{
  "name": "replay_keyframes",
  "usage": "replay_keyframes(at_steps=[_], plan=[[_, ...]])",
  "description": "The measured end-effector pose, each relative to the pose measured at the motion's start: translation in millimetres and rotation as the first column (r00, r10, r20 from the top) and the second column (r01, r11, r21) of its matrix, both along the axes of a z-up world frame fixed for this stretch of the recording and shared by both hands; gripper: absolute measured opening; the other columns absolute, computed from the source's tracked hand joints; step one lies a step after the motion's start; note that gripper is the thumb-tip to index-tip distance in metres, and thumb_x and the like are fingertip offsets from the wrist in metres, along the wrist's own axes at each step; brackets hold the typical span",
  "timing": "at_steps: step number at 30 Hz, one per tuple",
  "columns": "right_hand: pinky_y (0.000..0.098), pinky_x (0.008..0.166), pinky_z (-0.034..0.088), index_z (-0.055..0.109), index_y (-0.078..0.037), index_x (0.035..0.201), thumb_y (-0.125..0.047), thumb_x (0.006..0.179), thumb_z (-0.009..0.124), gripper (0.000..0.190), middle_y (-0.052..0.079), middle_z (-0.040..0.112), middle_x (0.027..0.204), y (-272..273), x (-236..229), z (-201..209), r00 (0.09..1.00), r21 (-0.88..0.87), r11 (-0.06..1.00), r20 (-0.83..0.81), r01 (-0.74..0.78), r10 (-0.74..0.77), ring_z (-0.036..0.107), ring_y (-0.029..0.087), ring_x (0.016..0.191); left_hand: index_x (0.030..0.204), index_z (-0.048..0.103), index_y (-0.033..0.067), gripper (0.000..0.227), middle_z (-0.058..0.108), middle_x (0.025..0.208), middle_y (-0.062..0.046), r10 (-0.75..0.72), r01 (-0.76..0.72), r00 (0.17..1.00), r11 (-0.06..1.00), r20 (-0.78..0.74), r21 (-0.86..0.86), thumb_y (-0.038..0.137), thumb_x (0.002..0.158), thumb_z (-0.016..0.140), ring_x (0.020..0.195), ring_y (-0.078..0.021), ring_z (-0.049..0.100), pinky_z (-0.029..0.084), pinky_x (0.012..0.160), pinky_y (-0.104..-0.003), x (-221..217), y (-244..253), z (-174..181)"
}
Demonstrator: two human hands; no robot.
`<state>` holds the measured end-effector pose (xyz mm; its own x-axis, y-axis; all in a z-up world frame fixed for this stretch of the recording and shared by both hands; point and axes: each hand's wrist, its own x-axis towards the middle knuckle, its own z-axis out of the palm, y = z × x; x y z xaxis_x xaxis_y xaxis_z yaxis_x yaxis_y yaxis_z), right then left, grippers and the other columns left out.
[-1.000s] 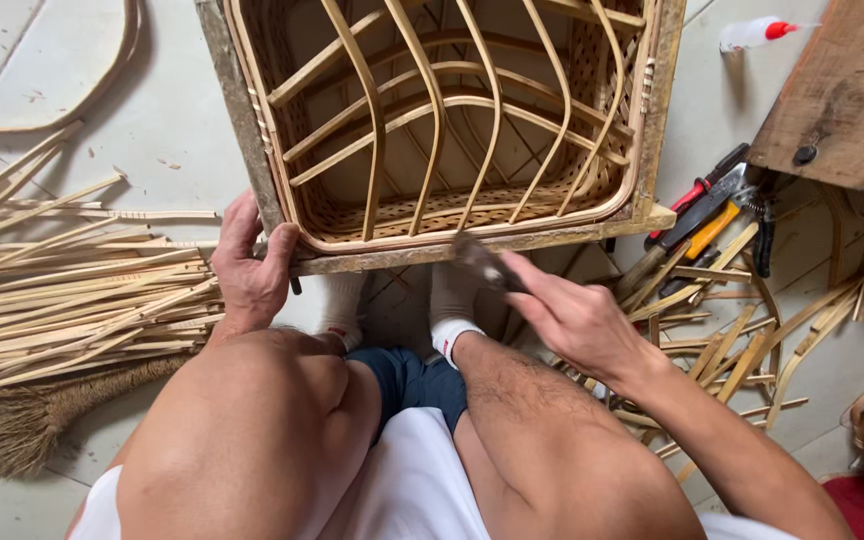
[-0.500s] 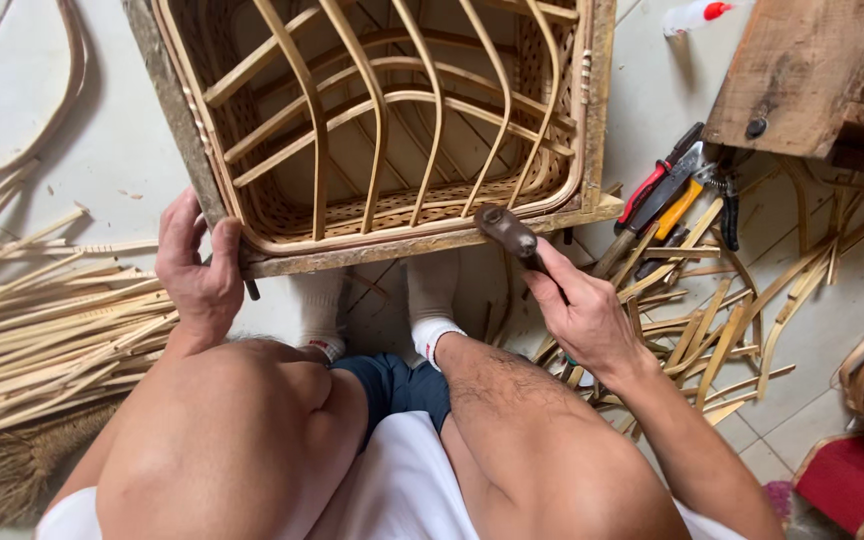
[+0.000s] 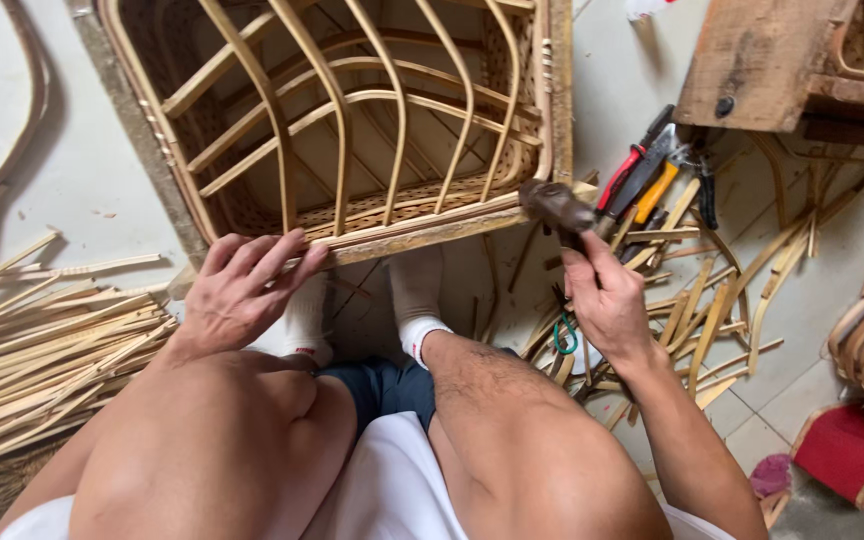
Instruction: The person assembles a rectangular basket by inserting thin wooden strips into a wooden mold, tapping them with a hammer, and applying glue to the joints. The person repeatedly adjusts the strips and secures them along the frame.
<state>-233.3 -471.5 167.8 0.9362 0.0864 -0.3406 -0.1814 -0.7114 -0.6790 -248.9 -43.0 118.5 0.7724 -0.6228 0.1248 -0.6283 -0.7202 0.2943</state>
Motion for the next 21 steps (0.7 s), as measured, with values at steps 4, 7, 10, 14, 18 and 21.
replay_keyframes(at_steps=[4,7,10,14,18,21], plan=[[0.0277,0.055,0.052,0.059,-0.002,0.144,-0.020,0.107,0.057,0.041,0.003,0.065,0.068,-13.3,1.4,-1.3,0.996,-0.006,0.997,-0.039,0.079,-0.079,0.063,0.010,0.060,0.147,0.063,0.0192,0.052,0.057,0.146,-0.012,-0.014,0.009,0.996,0.998,0.086,0.058,0.020,0.096,0.075,0.121,-0.0214,0.059,0.046,0.105,-0.041,0.4,17.9,-21.5],[0.0317,0.073,0.055,0.062,0.004,0.136,-0.018,0.105,0.068,0.038,0.010,0.069,0.094,-13.6,26.5,4.3,0.970,-0.060,0.998,0.241,0.031,-0.016,0.064,0.015,0.081,0.151,0.055,0.0301,0.065,0.048,0.150,-0.013,0.013,-0.020,0.959,1.000,0.283,0.023,0.046,0.093,0.083,0.135,-0.0251,0.048,0.037,0.116,-0.048,29.7,50.5,-47.3],[0.0309,0.065,0.053,0.068,-0.002,0.123,-0.021,0.101,0.070,0.030,0.008,0.070,0.080,-10.7,69.7,6.5,0.976,-0.107,0.970,0.044,0.218,-0.214,0.066,0.014,0.072,0.167,0.038,0.0183,0.105,0.035,0.160,-0.025,0.201,-0.250,0.929,0.960,0.311,0.127,0.070,0.088,0.084,0.153,-0.0345,0.031,0.024,0.123,-0.059,76.9,104.0,-57.3],[0.0358,0.082,0.055,0.065,0.000,0.128,-0.019,0.108,0.068,0.028,0.012,0.071,0.102,-0.6,143.1,-18.6,0.922,-0.028,0.995,0.380,0.096,-0.078,0.069,0.021,0.092,0.168,0.021,0.0028,0.115,0.025,0.168,-0.031,0.635,-0.630,0.771,0.771,0.040,-0.092,0.053,0.089,0.088,0.159,-0.0384,0.027,0.027,0.132,-0.053,118.0,121.9,-68.1],[0.0415,0.083,0.053,0.057,0.002,0.130,-0.020,0.109,0.062,0.031,0.013,0.068,0.099,8.0,220.6,-61.3,0.879,0.053,0.998,0.475,0.022,-0.045,0.067,0.027,0.092,0.163,0.026,-0.0015,0.078,0.040,0.164,-0.029,0.491,-0.840,0.541,0.288,-0.683,-0.459,0.028,0.110,0.075,0.149,-0.0320,0.045,0.041,0.125,-0.041,96.4,51.1,-74.5],[0.0426,0.074,0.052,0.060,0.000,0.112,-0.026,0.108,0.065,0.026,0.012,0.066,0.086,14.4,247.1,-87.8,0.920,0.037,0.993,0.374,0.114,-0.120,0.065,0.026,0.080,0.154,0.040,-0.0035,0.067,0.059,0.144,-0.021,0.210,-0.878,0.478,0.147,-0.853,-0.456,0.020,0.100,0.071,0.131,-0.0246,0.060,0.049,0.113,-0.039,85.8,-30.6,-64.2]])
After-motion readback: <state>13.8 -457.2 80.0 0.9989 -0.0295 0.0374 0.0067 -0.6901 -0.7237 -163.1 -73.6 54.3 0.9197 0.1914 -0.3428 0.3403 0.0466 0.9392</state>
